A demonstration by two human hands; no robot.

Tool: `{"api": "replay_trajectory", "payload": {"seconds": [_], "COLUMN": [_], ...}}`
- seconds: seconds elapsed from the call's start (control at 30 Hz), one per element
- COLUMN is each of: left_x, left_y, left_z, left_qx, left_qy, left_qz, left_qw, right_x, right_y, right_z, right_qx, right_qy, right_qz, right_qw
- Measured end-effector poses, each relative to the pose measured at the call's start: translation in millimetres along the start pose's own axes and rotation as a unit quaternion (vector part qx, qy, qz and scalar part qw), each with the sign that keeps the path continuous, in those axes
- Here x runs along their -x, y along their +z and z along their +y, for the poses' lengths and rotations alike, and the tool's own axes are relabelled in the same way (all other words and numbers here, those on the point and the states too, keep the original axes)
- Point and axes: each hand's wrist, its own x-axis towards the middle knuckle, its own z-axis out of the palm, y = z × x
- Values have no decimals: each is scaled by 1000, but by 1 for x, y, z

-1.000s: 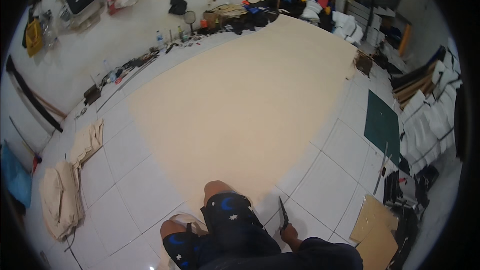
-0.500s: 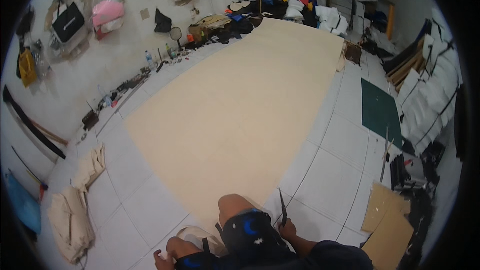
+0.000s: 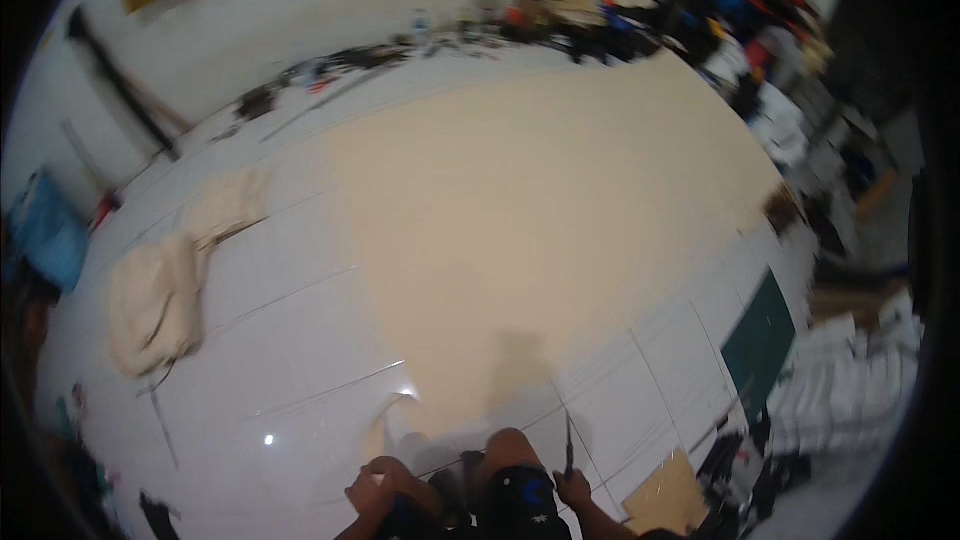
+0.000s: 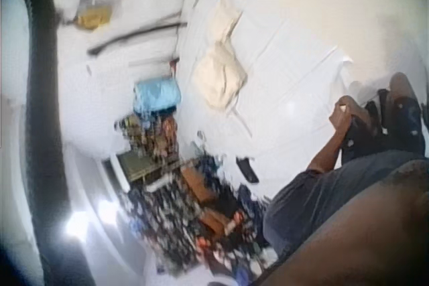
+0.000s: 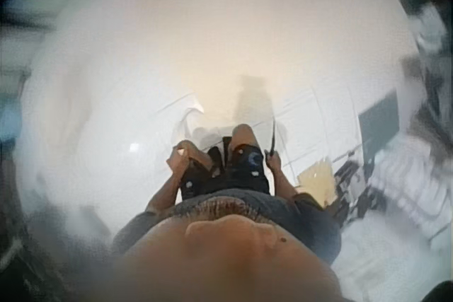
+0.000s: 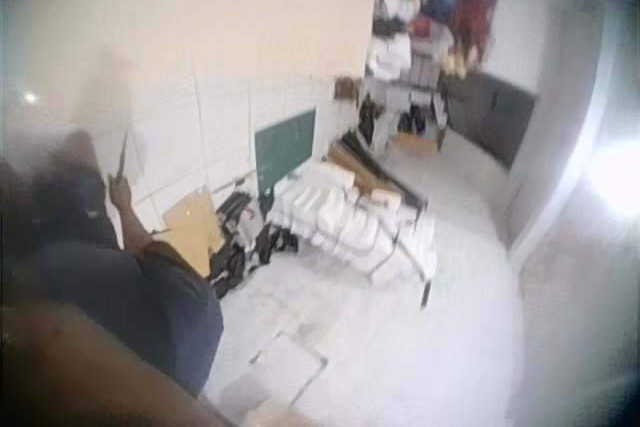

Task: The person marks a large piece of beige fabric on the floor using a metal ruler and a pen, then cuts the fabric along the marked lines with scissors. The person removes the cut piece and continues cutting the remaining fabric.

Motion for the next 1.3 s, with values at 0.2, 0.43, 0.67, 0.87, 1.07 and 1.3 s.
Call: {"api": "replay_trajectory", "payload": {"seconds": [0.2,0.43,0.67,0.87,1.07,1.3], "left_x": [93,120,32,22,-52,-239], "left_y": [-68,-241,-343,-568,-688,-718], "left_z": [-11,-40,-59,61,70,48], "left_qx": [-51,81,401,477,684,546], "left_qy": [-141,-105,2,230,227,165], "left_qz": [-81,-22,118,-230,56,201], "left_qw": [985,991,909,816,691,796], "right_x": [88,82,104,250,336,304], "right_y": [-43,-112,-126,-90,-54,-77], "right_z": [65,6,-287,-590,-763,-879], "right_qx": [-10,27,23,-145,-158,-283], "right_qy": [-93,-134,-419,-426,-394,-348], "right_qz": [-35,-43,-80,-221,-370,-342], "right_qw": [995,990,904,865,827,826]}}
